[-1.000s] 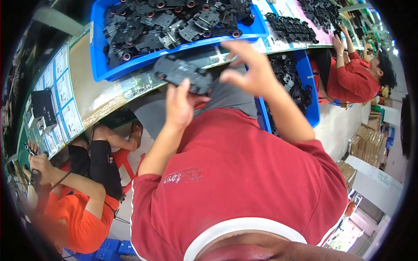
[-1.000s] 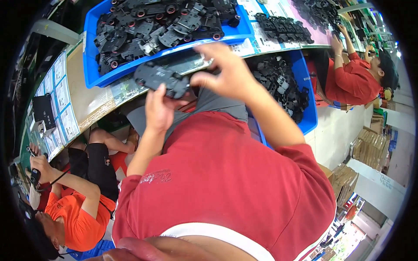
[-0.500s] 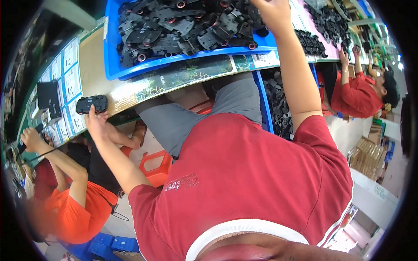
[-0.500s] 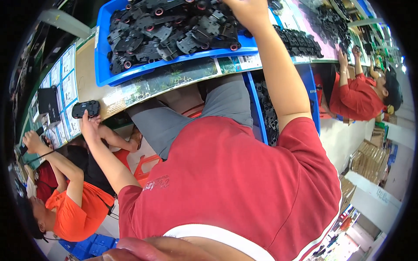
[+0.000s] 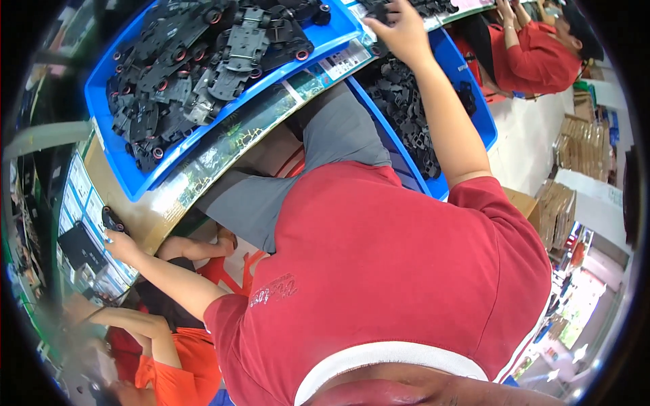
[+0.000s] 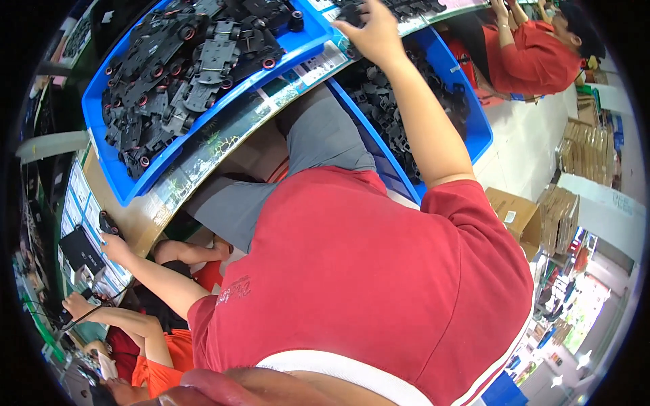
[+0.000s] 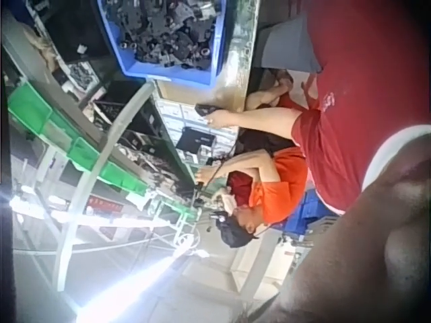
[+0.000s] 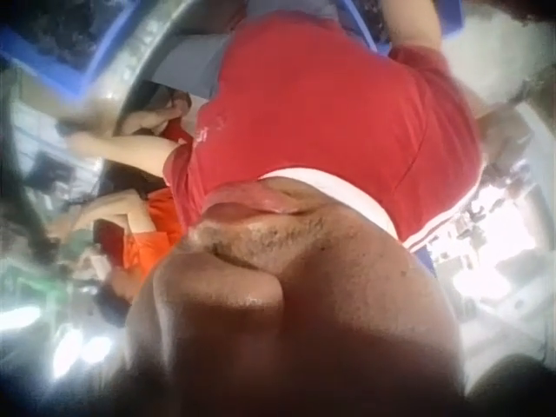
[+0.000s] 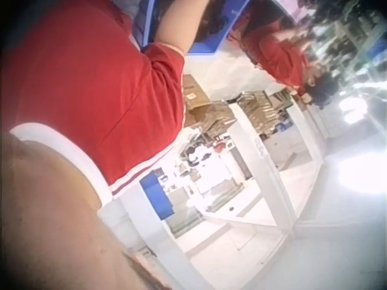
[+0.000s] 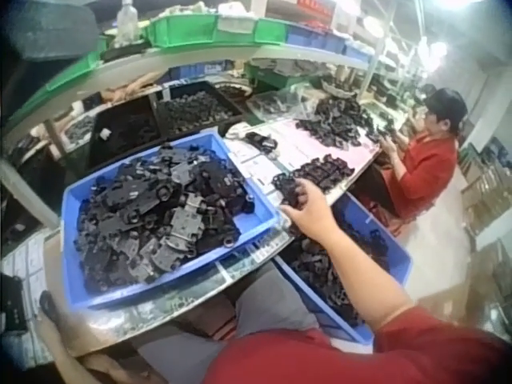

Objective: The person assembles toy cars by picking up car chassis and components from bins, fitting the parts together by hand, and placing the assembled pieces on the table.

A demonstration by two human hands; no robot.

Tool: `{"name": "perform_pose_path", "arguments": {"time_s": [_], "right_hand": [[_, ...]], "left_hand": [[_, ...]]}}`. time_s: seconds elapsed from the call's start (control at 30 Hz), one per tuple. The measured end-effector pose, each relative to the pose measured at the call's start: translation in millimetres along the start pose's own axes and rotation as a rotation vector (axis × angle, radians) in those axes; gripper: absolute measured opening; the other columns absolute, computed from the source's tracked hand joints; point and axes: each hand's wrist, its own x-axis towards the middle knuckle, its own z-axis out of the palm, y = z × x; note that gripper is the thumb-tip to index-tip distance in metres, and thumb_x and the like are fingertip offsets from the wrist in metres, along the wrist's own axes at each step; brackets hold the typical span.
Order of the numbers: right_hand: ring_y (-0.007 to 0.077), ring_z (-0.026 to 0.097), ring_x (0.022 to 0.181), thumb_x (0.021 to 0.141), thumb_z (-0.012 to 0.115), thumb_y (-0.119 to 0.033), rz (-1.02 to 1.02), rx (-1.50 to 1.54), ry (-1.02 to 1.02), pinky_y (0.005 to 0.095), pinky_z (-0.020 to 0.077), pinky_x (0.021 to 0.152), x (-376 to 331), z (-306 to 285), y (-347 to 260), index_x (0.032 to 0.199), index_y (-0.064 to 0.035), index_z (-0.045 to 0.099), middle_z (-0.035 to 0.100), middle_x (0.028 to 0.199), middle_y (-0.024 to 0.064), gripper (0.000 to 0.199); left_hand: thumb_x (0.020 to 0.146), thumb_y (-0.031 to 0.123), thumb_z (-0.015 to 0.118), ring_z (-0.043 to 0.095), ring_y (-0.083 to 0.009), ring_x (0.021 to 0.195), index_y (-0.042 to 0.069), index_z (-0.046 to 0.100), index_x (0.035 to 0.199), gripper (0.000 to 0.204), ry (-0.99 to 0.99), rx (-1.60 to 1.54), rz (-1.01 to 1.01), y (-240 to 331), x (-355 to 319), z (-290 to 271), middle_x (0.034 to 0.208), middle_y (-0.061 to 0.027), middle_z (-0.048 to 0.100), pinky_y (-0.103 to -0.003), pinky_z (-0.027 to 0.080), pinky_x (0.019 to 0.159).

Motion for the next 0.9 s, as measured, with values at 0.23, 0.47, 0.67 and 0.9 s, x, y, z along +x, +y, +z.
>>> {"name": "perform_pose_path", "arguments": {"time_s": [0.23, 0.47, 0.67, 0.9], "right_hand": [[0.0331, 0.061, 0.111, 0.076, 0.084, -0.036, -0.273, -0.209, 0.065, 0.0421, 0.0524, 0.091, -30.1, 20.6, 58.6, 0.129, -0.0027, 0.059, 0.06, 0.123, 0.0217, 0.067], [0.0371, 0.061, 0.1, 0.089, 0.071, -0.025, -0.184, -0.285, -0.125, 0.0428, 0.0497, 0.092, -67.5, 6.9, 50.8, 0.125, -0.0089, 0.067, 0.063, 0.115, 0.0203, 0.04], [0.0394, 0.059, 0.116, 0.087, 0.073, -0.029, -0.163, -0.198, -0.326, 0.0419, 0.0491, 0.097, -66.7, 1.1, 39.7, 0.132, -0.0066, 0.062, 0.057, 0.129, 0.0224, 0.051], [0.0424, 0.053, 0.124, 0.08, 0.079, -0.028, -0.106, -0.181, -0.193, 0.043, 0.0469, 0.103, -86.5, 18.8, 36.7, 0.139, -0.0077, 0.055, 0.05, 0.138, 0.0256, 0.067]], "left_hand": [[0.093, 0.058, 0.051, 0.048, -0.0537, 0.121, -0.009, 0.05, 0.133, 0.078, 0.215, 0.165, 0.154, 5.8, -86.7, -0.7, 0.129, -0.0398, 0.051, -0.056, 0.04, 0.104], [0.095, 0.048, 0.054, 0.05, -0.0512, 0.117, -0.009, 0.055, 0.128, 0.066, 0.295, 0.097, 0.195, -2.8, -134.4, -3.2, 0.122, -0.039, 0.054, -0.053, 0.039, 0.103], [0.095, 0.046, 0.056, 0.052, -0.0509, 0.113, -0.009, 0.055, 0.126, 0.063, 0.289, 0.109, 0.218, 4.1, -140.8, 8.0, 0.119, -0.0382, 0.055, -0.053, 0.04, 0.1], [0.095, 0.045, 0.056, 0.052, -0.0481, 0.112, -0.008, 0.057, 0.122, 0.059, 0.338, 0.207, 0.308, -0.6, -146.7, 21.0, 0.118, -0.0353, 0.055, -0.053, 0.041, 0.099]]}}
